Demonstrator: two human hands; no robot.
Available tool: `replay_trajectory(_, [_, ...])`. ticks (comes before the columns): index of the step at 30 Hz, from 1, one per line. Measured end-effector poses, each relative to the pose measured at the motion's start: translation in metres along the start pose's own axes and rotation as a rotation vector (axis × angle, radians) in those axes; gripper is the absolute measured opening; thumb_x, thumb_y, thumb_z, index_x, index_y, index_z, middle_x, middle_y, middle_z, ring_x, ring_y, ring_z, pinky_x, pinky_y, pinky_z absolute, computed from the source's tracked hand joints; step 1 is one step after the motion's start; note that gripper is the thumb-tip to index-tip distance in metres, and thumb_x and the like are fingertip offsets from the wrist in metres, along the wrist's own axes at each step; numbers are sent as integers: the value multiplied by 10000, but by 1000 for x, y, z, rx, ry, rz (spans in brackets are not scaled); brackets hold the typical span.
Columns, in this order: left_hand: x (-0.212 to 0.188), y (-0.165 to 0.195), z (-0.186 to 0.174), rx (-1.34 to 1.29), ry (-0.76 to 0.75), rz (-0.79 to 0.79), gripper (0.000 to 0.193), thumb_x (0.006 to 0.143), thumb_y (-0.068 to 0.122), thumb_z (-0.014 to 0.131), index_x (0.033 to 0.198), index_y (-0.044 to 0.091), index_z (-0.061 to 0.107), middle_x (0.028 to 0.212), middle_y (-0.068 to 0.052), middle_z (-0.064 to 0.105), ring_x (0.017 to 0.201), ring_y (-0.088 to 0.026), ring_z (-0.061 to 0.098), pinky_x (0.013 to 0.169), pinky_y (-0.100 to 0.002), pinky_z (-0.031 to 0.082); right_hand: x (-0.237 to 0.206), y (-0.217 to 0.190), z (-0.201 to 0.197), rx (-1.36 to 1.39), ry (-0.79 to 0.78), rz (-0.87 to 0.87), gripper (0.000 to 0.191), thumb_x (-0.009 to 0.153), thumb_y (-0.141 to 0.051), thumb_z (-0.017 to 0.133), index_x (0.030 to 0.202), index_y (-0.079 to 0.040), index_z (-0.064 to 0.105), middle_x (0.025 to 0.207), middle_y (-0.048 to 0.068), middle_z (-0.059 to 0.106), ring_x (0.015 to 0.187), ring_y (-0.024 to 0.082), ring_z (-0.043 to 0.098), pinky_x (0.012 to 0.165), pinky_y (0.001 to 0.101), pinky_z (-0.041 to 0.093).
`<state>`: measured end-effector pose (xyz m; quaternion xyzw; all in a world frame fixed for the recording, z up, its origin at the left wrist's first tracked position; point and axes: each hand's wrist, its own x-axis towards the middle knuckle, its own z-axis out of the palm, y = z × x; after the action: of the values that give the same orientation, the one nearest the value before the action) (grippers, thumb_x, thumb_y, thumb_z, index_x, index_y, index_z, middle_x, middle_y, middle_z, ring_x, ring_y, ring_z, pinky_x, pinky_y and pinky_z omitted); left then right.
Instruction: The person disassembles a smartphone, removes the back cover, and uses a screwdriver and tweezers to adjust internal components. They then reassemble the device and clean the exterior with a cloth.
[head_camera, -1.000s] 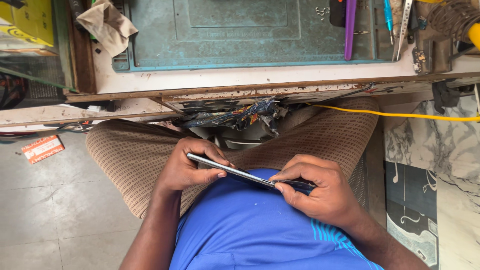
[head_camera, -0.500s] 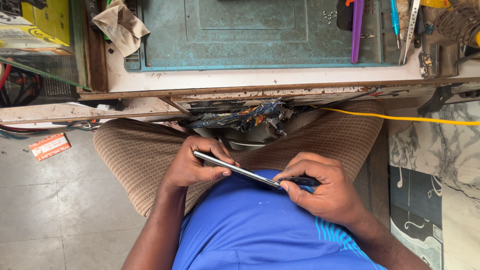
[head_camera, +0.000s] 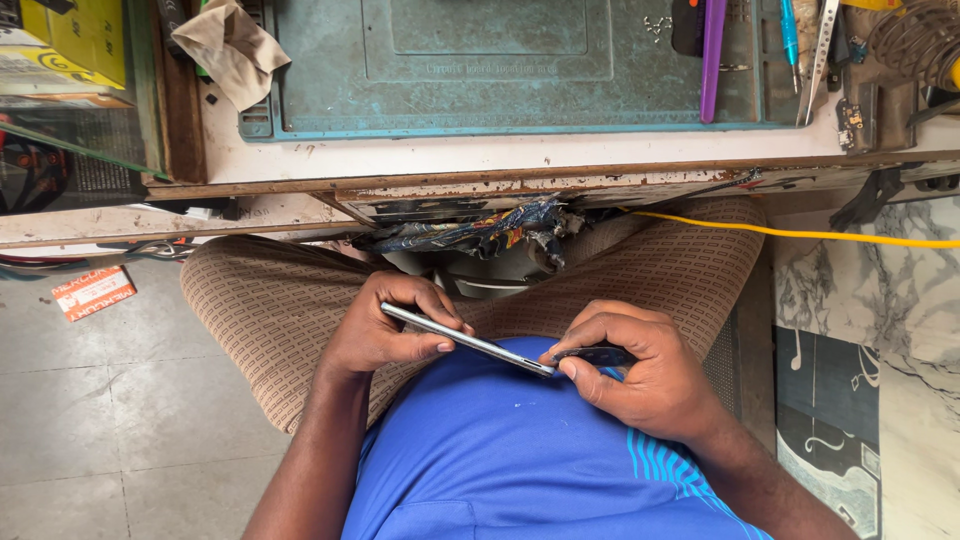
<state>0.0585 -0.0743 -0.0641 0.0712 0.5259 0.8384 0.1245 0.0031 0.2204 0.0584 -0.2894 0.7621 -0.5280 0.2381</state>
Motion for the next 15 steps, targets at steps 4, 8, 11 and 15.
replay_trajectory(4, [0,0,0,14,3,-7,172,746,27,883,864,37,759,901,-132,790,871,-193,783,803,-327,645,-1,-1,1,-9,6,7,145,828,-4,743,969,-35,747,894,65,747,813,152,749,741,275,598])
replay_trajectory(8, [0,0,1,1,6,-12,171,742,29,882,864,34,763,897,-133,790,866,-193,784,800,-326,644,-2,-2,0,-9,7,17,148,827,-7,750,971,-37,754,888,63,743,808,146,745,731,270,598])
replay_trajectory(11, [-1,0,2,16,13,-22,171,736,33,883,864,30,769,891,-135,790,846,-189,778,790,-323,640,-2,-3,0,14,6,22,148,836,-7,742,980,-38,753,899,61,742,811,138,746,731,268,604])
replay_trajectory(15, [0,2,3,26,10,-25,175,741,42,880,881,23,776,893,-133,790,829,-179,766,773,-309,630,-4,-5,-1,-26,15,31,160,814,-6,751,970,-38,766,875,63,739,780,137,739,687,267,588])
